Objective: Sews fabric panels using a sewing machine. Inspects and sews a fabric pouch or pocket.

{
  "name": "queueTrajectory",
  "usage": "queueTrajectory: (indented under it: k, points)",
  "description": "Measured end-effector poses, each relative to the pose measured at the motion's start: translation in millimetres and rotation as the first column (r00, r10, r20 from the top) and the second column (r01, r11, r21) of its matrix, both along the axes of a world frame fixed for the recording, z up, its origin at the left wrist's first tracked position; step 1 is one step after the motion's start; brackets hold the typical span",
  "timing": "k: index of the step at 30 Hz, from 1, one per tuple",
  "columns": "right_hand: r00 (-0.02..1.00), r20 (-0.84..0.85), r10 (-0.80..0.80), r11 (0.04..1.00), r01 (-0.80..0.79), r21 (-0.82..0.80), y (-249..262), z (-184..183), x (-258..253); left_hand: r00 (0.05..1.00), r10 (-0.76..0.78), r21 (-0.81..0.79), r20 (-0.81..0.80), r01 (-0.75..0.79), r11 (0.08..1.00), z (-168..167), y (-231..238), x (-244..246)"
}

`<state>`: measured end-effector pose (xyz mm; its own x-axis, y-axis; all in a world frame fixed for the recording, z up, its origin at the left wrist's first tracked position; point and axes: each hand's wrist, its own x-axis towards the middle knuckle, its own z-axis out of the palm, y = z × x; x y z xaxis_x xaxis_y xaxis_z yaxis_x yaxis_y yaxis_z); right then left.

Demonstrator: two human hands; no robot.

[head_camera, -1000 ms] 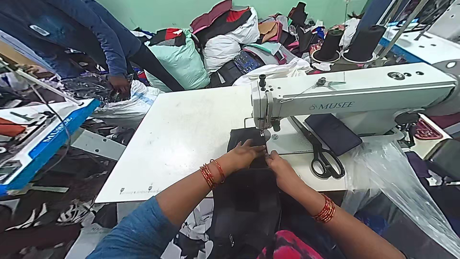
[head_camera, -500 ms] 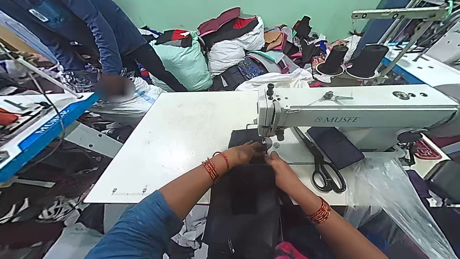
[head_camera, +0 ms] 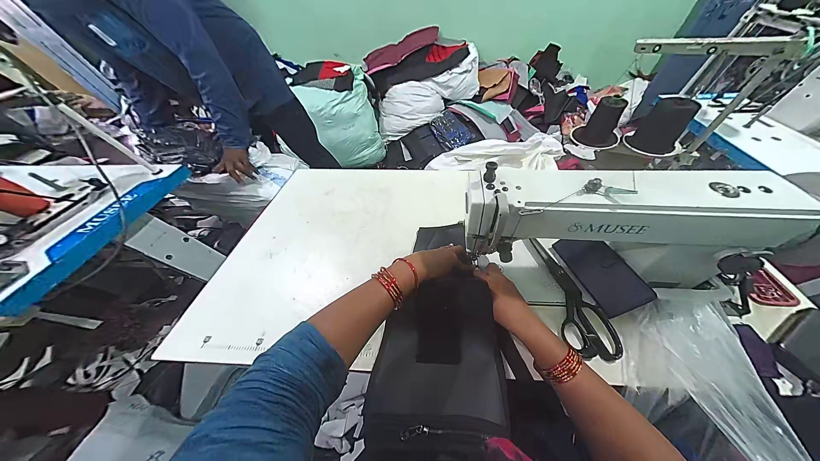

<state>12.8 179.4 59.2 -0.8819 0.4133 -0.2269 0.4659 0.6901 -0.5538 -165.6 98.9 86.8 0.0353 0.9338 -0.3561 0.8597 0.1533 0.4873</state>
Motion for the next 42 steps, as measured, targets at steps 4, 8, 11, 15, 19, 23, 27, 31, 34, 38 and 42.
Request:
queueTrajectory:
  k: [4, 8, 11, 15, 19, 23, 27, 31, 34, 38, 42]
  points:
    - [0.984, -0.125, -0.128, 0.99, 0.12, -0.072, -7, -6, 5, 1.0, 0.007, -0.027, 0.028, -0.006, 1.0, 4, -4, -4]
    - [0.972, -0.13, -0.196, 0.98, 0.19, -0.056, -8, -11, 3, 0.994, 0.098, 0.054, 0.047, -0.1, 0.993, 14, -21, -10]
    - [0.948, -0.251, -0.197, 0.979, 0.177, -0.099, -3, -22, 10, 0.954, 0.283, 0.178, 0.102, -0.297, 0.938, 36, -51, -10]
    - [0.898, -0.425, -0.116, 0.993, 0.096, -0.066, 0, -34, 14, 0.809, 0.53, 0.396, 0.254, -0.587, 0.706, 54, -114, -1]
    - [0.919, -0.375, -0.123, 0.992, 0.115, -0.043, 1, -29, 14, 0.592, 0.699, 0.547, 0.401, -0.767, 0.336, 52, -176, 13]
    - [0.928, -0.35, -0.13, 0.991, 0.119, -0.054, -1, -25, 15, 0.333, 0.844, 0.498, 0.421, -0.862, 0.092, 21, -227, 15]
    - [0.921, -0.354, -0.161, 0.987, 0.142, -0.079, 0, -26, 12, 0.26, 0.861, 0.443, 0.436, -0.895, 0.047, -15, -221, 17]
    - [0.88, -0.385, -0.278, 0.954, 0.206, -0.217, -1, -33, 10, 0.273, 0.824, 0.57, 0.497, -0.818, -0.073, -1, -180, 3]
    - [0.871, -0.415, -0.263, 0.96, 0.195, -0.2, -2, -35, 15, 0.462, 0.614, 0.544, 0.64, -0.837, 0.062, 22, -137, 11]
    - [0.85, -0.477, -0.223, 0.973, 0.162, -0.168, -1, -36, 14, 0.672, 0.036, 0.546, 0.739, -0.63, 0.551, 53, -93, 44]
    - [0.876, -0.418, -0.239, 0.967, 0.177, -0.182, 0, -34, 11, 0.694, 0.208, 0.573, 0.689, -0.698, 0.43, 38, -81, 38]
